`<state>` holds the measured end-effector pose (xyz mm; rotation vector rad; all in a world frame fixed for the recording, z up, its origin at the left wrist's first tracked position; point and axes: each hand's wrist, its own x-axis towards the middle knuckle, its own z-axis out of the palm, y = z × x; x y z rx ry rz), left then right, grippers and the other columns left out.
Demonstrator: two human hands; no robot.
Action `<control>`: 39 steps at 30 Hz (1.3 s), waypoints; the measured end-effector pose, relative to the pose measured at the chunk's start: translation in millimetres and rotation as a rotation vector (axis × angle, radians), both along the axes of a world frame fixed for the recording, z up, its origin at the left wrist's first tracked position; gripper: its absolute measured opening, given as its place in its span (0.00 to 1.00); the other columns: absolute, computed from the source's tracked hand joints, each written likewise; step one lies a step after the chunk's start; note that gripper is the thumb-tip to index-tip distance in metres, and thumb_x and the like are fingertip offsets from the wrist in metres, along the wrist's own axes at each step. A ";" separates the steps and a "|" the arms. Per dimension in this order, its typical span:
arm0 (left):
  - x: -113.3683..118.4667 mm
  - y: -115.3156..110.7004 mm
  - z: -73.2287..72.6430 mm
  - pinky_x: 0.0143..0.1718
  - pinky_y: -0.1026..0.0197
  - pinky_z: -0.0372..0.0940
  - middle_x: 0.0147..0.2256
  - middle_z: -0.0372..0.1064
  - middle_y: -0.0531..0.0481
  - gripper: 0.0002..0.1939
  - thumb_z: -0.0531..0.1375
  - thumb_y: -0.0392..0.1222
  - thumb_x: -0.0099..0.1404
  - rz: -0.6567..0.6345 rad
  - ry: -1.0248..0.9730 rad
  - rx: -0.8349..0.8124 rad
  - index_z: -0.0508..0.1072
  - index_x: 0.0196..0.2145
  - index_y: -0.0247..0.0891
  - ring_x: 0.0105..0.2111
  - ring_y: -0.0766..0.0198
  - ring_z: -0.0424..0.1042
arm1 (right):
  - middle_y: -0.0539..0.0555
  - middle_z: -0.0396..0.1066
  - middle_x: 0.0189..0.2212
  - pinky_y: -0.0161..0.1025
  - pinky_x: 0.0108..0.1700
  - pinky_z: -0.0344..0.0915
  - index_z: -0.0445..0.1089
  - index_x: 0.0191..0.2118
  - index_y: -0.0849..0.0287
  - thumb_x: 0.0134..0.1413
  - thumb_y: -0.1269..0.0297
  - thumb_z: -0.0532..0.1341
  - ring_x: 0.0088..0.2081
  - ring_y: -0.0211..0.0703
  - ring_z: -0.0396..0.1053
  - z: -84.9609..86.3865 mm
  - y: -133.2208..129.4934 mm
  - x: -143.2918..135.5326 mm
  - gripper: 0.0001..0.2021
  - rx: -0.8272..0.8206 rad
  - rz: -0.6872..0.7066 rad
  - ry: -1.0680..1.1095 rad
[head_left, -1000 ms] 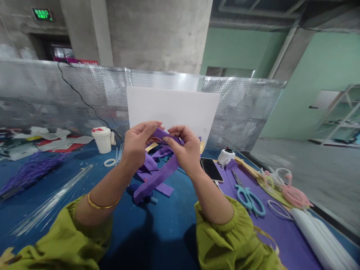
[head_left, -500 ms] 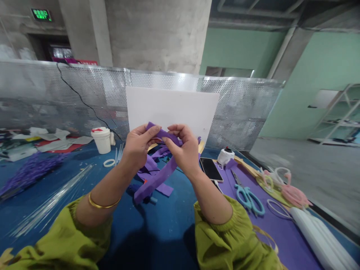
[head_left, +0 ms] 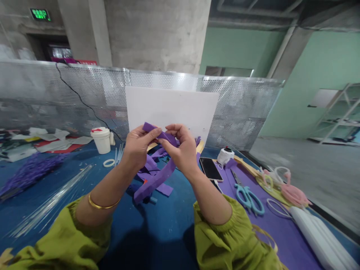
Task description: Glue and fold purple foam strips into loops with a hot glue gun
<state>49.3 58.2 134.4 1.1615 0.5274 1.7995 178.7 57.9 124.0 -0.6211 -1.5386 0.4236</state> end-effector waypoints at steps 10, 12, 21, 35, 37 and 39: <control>-3.4 1.1 0.8 0.34 0.62 0.69 0.27 0.74 0.50 0.14 0.73 0.47 0.51 -0.029 0.070 -0.012 0.77 0.28 0.36 0.30 0.63 0.75 | 0.48 0.72 0.34 0.41 0.37 0.68 0.66 0.47 0.54 0.47 0.66 0.69 0.33 0.39 0.71 -3.0 1.8 -3.5 0.20 -0.036 0.050 0.010; -1.5 -1.0 0.2 0.35 0.62 0.69 0.26 0.73 0.51 0.12 0.72 0.45 0.51 -0.022 0.069 -0.008 0.76 0.27 0.36 0.29 0.64 0.74 | 0.48 0.72 0.34 0.41 0.37 0.68 0.66 0.47 0.54 0.47 0.65 0.70 0.33 0.39 0.71 -3.6 1.8 -4.6 0.21 -0.032 0.037 -0.001; -0.9 -0.8 -1.5 0.34 0.63 0.69 0.25 0.75 0.50 0.11 0.73 0.45 0.51 -0.041 0.120 0.024 0.78 0.25 0.36 0.27 0.65 0.73 | 0.46 0.70 0.32 0.39 0.35 0.65 0.66 0.47 0.54 0.46 0.66 0.70 0.31 0.37 0.68 -3.9 2.6 -4.2 0.21 -0.029 0.047 0.005; -11.8 2.7 2.9 0.28 0.64 0.66 0.24 0.74 0.49 0.17 0.70 0.55 0.55 0.083 0.064 0.035 0.78 0.26 0.38 0.24 0.66 0.72 | 0.46 0.71 0.29 0.38 0.32 0.64 0.69 0.42 0.55 0.49 0.67 0.64 0.28 0.35 0.67 0.1 -1.0 -1.3 0.12 -0.052 0.078 0.020; -13.9 4.7 2.1 0.27 0.63 0.66 0.25 0.74 0.48 0.17 0.69 0.56 0.56 0.106 0.073 0.044 0.79 0.28 0.38 0.25 0.65 0.72 | 0.46 0.71 0.29 0.38 0.32 0.64 0.68 0.42 0.55 0.49 0.66 0.64 0.28 0.36 0.67 0.8 -1.2 -1.1 0.12 -0.065 0.070 0.027; -15.6 6.8 0.8 0.26 0.63 0.64 0.24 0.74 0.49 0.16 0.71 0.55 0.54 0.147 0.075 0.050 0.80 0.28 0.38 0.22 0.66 0.70 | 0.46 0.70 0.29 0.38 0.31 0.64 0.68 0.42 0.55 0.49 0.66 0.64 0.27 0.36 0.66 1.0 -0.8 -0.8 0.13 -0.079 0.064 0.032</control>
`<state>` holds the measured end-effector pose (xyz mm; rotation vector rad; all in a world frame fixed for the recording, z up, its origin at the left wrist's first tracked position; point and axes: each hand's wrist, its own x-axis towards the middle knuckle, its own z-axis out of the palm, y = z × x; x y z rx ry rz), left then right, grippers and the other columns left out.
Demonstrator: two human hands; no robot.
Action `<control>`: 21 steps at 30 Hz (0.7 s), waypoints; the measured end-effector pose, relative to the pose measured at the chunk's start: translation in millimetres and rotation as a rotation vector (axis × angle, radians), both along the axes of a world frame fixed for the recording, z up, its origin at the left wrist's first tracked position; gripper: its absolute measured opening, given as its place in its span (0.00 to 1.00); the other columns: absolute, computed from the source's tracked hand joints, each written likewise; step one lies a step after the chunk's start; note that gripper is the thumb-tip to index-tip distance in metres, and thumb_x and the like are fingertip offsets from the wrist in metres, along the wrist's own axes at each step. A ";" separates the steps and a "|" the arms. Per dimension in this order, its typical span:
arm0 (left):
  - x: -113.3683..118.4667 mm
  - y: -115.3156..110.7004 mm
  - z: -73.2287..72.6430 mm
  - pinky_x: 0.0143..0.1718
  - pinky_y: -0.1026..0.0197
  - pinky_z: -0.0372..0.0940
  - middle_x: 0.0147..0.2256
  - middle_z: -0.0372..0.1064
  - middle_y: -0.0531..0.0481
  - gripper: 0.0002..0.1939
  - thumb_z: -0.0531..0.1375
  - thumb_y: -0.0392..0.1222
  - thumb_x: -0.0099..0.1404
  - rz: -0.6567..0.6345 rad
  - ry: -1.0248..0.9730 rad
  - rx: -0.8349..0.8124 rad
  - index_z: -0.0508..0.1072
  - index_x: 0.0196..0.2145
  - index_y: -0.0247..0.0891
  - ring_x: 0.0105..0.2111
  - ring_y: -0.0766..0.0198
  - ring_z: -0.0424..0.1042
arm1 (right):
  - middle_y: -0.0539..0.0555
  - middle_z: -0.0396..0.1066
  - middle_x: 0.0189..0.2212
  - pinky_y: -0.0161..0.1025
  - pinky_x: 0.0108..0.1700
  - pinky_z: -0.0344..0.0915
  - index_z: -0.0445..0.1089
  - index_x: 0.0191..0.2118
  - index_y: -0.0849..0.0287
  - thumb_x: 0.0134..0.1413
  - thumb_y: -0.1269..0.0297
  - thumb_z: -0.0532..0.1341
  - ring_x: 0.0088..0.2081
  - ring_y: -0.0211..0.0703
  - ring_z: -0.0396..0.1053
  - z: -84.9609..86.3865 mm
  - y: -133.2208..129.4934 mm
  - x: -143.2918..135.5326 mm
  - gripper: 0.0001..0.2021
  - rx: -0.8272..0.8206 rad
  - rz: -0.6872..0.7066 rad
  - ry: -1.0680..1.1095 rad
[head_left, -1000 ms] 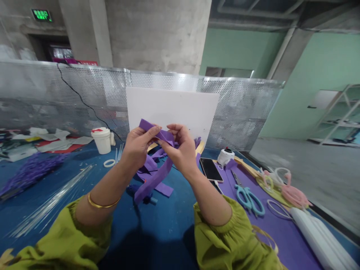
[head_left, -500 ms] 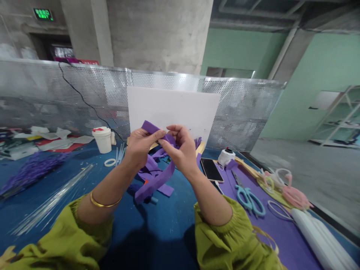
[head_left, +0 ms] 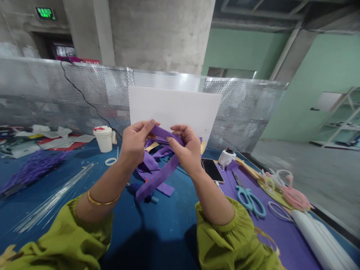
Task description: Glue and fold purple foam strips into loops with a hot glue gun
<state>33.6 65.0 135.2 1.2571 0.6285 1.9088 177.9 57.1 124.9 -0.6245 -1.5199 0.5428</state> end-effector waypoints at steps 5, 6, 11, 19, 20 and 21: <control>-0.1 1.3 -0.3 0.23 0.64 0.61 0.22 0.72 0.51 0.17 0.71 0.56 0.54 0.042 -0.017 0.001 0.79 0.25 0.38 0.19 0.69 0.66 | 0.46 0.71 0.29 0.38 0.30 0.63 0.69 0.43 0.55 0.49 0.67 0.64 0.27 0.35 0.65 0.1 0.0 0.1 0.13 0.002 0.026 -0.009; 0.4 0.9 0.6 0.23 0.63 0.62 0.24 0.73 0.49 0.18 0.70 0.58 0.55 0.021 -0.027 -0.010 0.79 0.26 0.38 0.20 0.69 0.66 | 0.46 0.71 0.29 0.38 0.30 0.63 0.69 0.43 0.55 0.49 0.67 0.64 0.27 0.35 0.65 0.4 -0.4 0.0 0.13 0.004 0.022 -0.007; 2.3 -2.1 3.4 0.25 0.63 0.65 0.28 0.76 0.45 0.25 0.67 0.65 0.54 -0.089 -0.040 -0.065 0.80 0.30 0.37 0.24 0.65 0.71 | 0.45 0.70 0.28 0.38 0.30 0.63 0.68 0.42 0.55 0.49 0.66 0.64 0.27 0.35 0.66 1.7 -1.5 0.2 0.13 0.029 -0.024 0.001; 6.5 0.2 -2.5 0.26 0.61 0.66 0.23 0.72 0.49 0.25 0.66 0.66 0.55 -0.122 -0.045 -0.042 0.76 0.27 0.38 0.24 0.64 0.72 | 0.46 0.71 0.29 0.39 0.33 0.64 0.67 0.43 0.54 0.51 0.67 0.64 0.28 0.36 0.67 -1.8 0.0 1.1 0.13 0.089 -0.059 -0.052; 7.8 -0.6 -2.7 0.26 0.61 0.67 0.24 0.73 0.48 0.26 0.66 0.67 0.55 -0.153 -0.035 -0.040 0.77 0.28 0.38 0.25 0.63 0.73 | 0.46 0.70 0.29 0.40 0.34 0.65 0.67 0.44 0.53 0.51 0.67 0.64 0.28 0.37 0.67 -2.3 0.0 1.1 0.13 0.108 -0.072 -0.055; 9.3 -1.8 -3.0 0.27 0.62 0.67 0.24 0.73 0.48 0.24 0.68 0.65 0.53 -0.182 -0.019 -0.045 0.78 0.29 0.38 0.26 0.63 0.73 | 0.46 0.70 0.29 0.40 0.35 0.65 0.67 0.44 0.53 0.51 0.67 0.64 0.29 0.37 0.67 -2.7 0.1 1.2 0.13 0.123 -0.083 -0.056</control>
